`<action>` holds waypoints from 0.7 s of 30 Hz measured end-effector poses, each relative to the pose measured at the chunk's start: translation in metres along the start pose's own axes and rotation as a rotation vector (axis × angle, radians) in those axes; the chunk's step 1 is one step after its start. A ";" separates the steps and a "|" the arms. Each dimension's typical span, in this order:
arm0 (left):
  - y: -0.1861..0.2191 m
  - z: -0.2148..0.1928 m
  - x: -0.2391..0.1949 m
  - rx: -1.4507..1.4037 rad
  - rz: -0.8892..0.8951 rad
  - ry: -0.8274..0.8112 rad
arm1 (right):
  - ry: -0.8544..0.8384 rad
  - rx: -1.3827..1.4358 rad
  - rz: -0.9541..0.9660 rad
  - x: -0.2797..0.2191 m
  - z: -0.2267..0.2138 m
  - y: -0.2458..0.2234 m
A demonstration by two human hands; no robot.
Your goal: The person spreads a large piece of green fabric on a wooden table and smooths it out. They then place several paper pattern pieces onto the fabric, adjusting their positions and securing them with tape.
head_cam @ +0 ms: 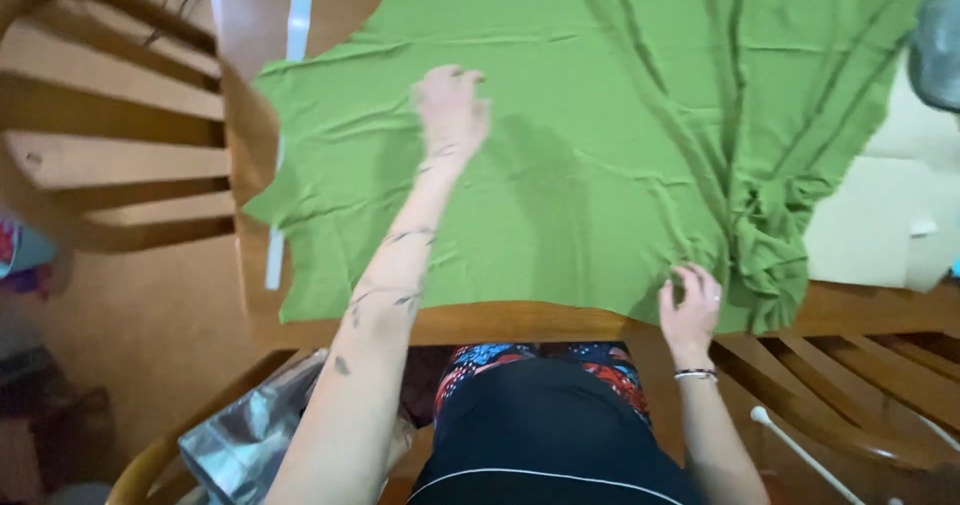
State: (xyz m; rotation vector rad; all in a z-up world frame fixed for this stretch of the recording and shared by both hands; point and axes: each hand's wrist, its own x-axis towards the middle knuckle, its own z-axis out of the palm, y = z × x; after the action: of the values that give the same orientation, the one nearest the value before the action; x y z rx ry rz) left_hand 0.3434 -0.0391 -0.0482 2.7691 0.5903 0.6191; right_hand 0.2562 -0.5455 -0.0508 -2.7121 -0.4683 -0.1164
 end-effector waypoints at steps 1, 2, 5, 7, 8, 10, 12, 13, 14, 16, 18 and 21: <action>0.041 0.002 0.022 -0.010 0.017 -0.002 | 0.010 -0.006 0.016 -0.001 -0.010 -0.008; 0.082 0.003 0.043 -0.132 0.016 -0.236 | -0.095 0.040 0.134 0.002 -0.020 -0.016; 0.166 0.042 0.091 -0.277 0.033 -0.527 | -0.191 0.125 0.286 -0.003 -0.032 -0.019; 0.203 0.080 0.117 -0.299 0.054 -0.586 | -0.181 0.164 0.323 -0.007 -0.034 -0.013; 0.215 0.097 0.127 -0.260 0.056 -0.611 | -0.259 0.177 0.380 -0.010 -0.037 -0.011; 0.238 0.115 0.146 -0.222 0.080 -0.642 | -0.325 0.194 0.455 -0.011 -0.044 -0.009; 0.259 0.118 0.160 -0.233 -0.014 -0.846 | -0.346 0.212 0.412 -0.010 -0.055 -0.009; 0.260 0.150 0.159 -0.232 0.005 -0.856 | -0.338 0.214 0.431 -0.012 -0.056 -0.006; 0.260 0.181 0.157 -0.280 0.057 -0.833 | -0.318 0.194 0.366 -0.013 -0.057 -0.003; 0.269 0.217 0.151 -0.325 0.113 -0.819 | -0.301 0.179 0.310 -0.013 -0.061 0.003; 0.285 0.226 0.142 -0.374 0.175 -0.774 | -0.334 0.073 0.317 -0.012 -0.066 0.007; 0.311 0.232 0.140 -0.493 0.193 -0.799 | -0.401 0.047 0.375 -0.016 -0.070 0.023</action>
State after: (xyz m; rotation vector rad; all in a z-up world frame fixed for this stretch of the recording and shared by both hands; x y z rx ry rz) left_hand 0.6672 -0.2887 -0.1047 2.3198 -0.0146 -0.2971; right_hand 0.2476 -0.5975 0.0030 -2.7216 -0.0582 0.5392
